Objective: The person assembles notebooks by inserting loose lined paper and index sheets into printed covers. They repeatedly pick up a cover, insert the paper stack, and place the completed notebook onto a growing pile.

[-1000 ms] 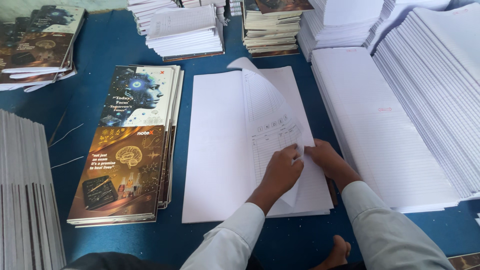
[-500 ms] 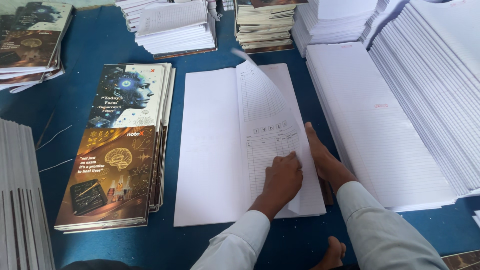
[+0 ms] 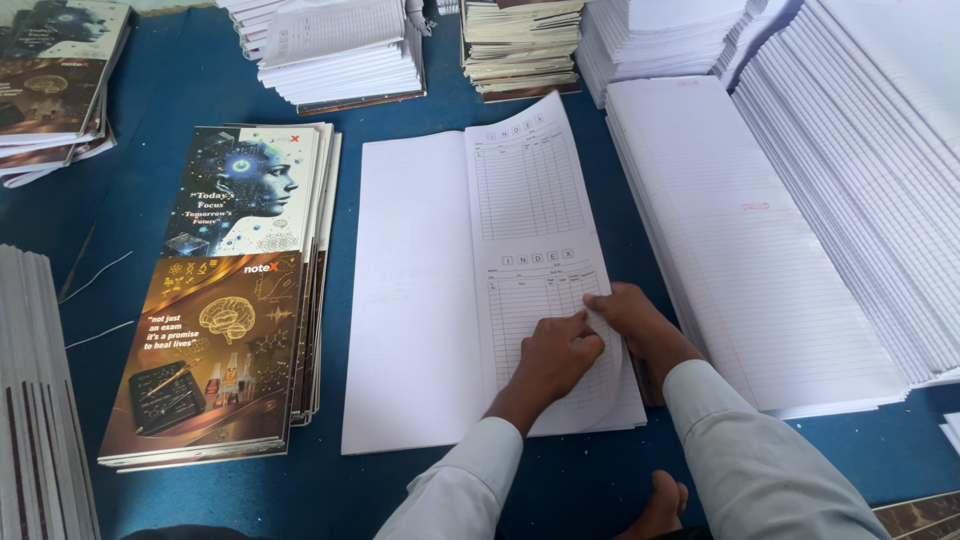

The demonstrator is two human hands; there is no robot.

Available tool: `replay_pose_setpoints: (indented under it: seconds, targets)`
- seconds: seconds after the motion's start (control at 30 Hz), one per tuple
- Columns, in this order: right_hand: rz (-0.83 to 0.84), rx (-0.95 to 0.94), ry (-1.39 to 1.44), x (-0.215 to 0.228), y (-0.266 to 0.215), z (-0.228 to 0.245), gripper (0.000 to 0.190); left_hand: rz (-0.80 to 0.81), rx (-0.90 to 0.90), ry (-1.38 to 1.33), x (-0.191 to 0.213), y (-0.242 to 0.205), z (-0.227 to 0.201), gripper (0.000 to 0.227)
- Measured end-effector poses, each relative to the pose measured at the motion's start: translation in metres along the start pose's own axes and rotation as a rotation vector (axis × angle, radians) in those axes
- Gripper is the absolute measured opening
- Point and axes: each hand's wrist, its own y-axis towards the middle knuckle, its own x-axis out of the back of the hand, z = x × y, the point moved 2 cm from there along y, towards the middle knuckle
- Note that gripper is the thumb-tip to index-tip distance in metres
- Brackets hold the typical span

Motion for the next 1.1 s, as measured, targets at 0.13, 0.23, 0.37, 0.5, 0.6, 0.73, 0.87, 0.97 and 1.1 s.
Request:
replay_pose_setpoints:
  seconds: [0.13,0.23,0.37,0.5,0.6,0.73,0.87,0.97,1.1]
  targets:
    - [-0.006,0.017,0.032,-0.001,-0.005,0.003,0.038,-0.076,-0.021,-0.117,0.009,0.014,0.028,0.031]
    - [-0.031,-0.001,0.012,-0.003,-0.011,0.009,0.040,-0.548,0.002,-0.108,0.021,0.029,0.066,0.029]
    - [-0.011,0.004,0.070,-0.001,-0.015,0.010,0.043,-0.870,0.104,0.021,0.042,0.041,0.105,0.033]
    - [0.020,-0.004,0.077,0.000,-0.014,0.009,0.046,-0.720,0.255,-0.222,0.060,0.047,0.112,0.038]
    - [0.041,-0.047,0.139,0.002,-0.012,0.008,0.048,-0.685,0.306,-0.305,0.072,0.044,0.105,0.037]
    - [0.055,-0.070,0.245,0.005,-0.012,0.006,0.048,-0.585,0.355,-0.542,0.079,0.036,0.098,0.031]
    - [0.051,-0.091,0.291,0.005,-0.020,0.010,0.046,-0.499,0.367,-0.768,0.080,0.031,0.097,0.028]
    - [0.032,-0.123,0.318,0.001,-0.030,0.016,0.045,-0.347,0.360,-0.860,0.077,0.026,0.094,0.033]
    - [0.046,-0.080,0.312,-0.002,-0.033,0.020,0.045,-0.193,0.368,-1.012,0.062,0.014,0.086,0.044]
